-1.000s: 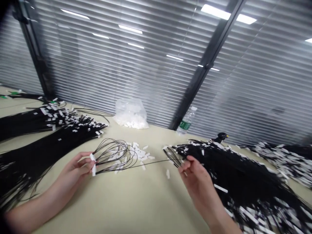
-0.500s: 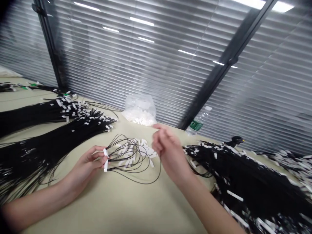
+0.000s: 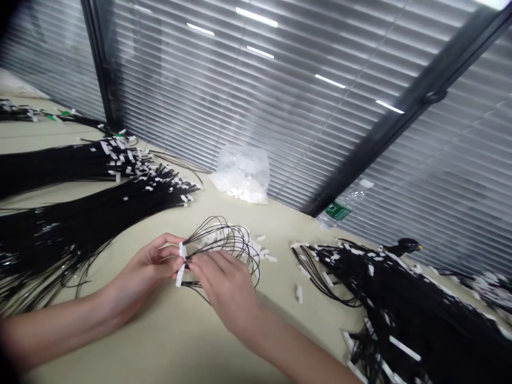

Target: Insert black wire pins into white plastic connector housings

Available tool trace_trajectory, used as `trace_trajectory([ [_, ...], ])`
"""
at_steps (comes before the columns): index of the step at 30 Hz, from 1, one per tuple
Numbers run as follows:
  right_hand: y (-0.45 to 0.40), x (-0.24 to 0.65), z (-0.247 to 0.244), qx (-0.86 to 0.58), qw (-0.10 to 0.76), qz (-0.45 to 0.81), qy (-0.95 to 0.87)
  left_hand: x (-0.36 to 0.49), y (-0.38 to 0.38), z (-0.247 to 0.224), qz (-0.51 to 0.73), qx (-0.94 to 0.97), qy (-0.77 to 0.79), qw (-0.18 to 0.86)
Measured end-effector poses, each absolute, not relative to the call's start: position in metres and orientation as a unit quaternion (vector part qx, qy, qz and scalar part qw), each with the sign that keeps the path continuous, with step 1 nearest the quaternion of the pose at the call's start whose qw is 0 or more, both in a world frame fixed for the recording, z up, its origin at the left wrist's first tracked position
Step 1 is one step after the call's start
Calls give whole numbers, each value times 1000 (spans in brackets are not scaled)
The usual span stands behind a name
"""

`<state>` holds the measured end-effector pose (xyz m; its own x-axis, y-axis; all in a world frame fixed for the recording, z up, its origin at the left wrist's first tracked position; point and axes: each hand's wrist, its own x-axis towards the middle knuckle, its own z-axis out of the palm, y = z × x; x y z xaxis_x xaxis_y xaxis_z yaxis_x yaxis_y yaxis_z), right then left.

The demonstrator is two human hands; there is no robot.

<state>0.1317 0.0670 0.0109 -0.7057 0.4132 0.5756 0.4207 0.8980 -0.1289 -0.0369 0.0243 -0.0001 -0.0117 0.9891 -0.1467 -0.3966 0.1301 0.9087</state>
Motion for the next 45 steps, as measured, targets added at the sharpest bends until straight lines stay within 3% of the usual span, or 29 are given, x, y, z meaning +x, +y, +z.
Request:
trace_trajectory([
  [7, 67, 137, 16, -275, 304, 45, -911, -35, 24, -2, 556, 340, 421, 631],
  [29, 60, 144, 20, -275, 275, 5, -921, -36, 20, -4, 535, 375, 419, 631],
  [38, 61, 143, 32, -361, 215, 175, -890, -34, 22, -2, 536, 371, 422, 630],
  [45, 61, 142, 36, -380, 196, 207, -880, -33, 21, -1, 534, 371, 419, 634],
])
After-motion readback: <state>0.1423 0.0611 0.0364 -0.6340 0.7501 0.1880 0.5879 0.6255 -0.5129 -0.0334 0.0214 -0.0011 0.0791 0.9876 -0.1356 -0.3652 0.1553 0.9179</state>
